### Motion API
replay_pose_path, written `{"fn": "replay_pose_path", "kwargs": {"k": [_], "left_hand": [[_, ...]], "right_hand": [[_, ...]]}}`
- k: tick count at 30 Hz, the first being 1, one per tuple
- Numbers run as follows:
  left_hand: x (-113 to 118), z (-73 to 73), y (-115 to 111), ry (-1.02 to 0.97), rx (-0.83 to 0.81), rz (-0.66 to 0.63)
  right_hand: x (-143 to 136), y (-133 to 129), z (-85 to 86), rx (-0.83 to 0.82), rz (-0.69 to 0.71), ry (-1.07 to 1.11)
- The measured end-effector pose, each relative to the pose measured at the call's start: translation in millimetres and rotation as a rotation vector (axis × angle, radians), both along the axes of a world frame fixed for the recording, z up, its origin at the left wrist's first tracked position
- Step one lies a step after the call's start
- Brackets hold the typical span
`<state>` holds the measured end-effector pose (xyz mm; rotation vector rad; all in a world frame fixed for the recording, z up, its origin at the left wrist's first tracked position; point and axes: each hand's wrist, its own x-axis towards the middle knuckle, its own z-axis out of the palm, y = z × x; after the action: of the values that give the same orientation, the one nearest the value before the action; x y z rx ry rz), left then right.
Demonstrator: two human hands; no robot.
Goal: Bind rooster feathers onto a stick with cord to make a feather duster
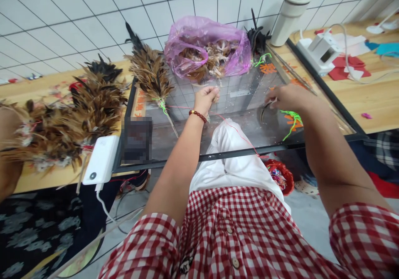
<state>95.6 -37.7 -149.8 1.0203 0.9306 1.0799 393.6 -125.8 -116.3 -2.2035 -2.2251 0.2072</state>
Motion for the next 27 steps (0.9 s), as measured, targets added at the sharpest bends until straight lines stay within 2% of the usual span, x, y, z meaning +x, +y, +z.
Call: {"fn": "replay_pose_path", "kwargs": {"k": [3,7,9,12,14,18,22,27], "left_hand": [[2,-1.9,1,-0.006,0.005,-0.004],[1,-6.4,2,0.000,0.045,-0.020],[0,-7.8,2,0.000,0.078,-0.019],[-1,-7.7,0,-0.027,0.109,-0.001],[-1,-6.6,-2,-0.057,0.096,0.005],[3,-2.9,-5,-0.123,-0.007,0.020],[4,2.2,-7,-0.114,-0.046,0.016],[6,5.0,-6,-0.081,-0.049,0.027]], "right_hand": [[-17,-5,-3.6,0.036,0.065,-0.035],[-71,11,10.7,0.153,0.237,-0.073],[-100,27,14.7,0.251,0.365,-0.004],[-129,53,8.1,0.391,0.520,0.238],[-135,68,-1.0,0.466,0.495,0.438],[-132,80,-13.0,0.540,0.326,0.770],[-131,76,-11.4,0.507,0.285,0.883],[-136,72,-8.2,0.490,0.206,0.913]]}}
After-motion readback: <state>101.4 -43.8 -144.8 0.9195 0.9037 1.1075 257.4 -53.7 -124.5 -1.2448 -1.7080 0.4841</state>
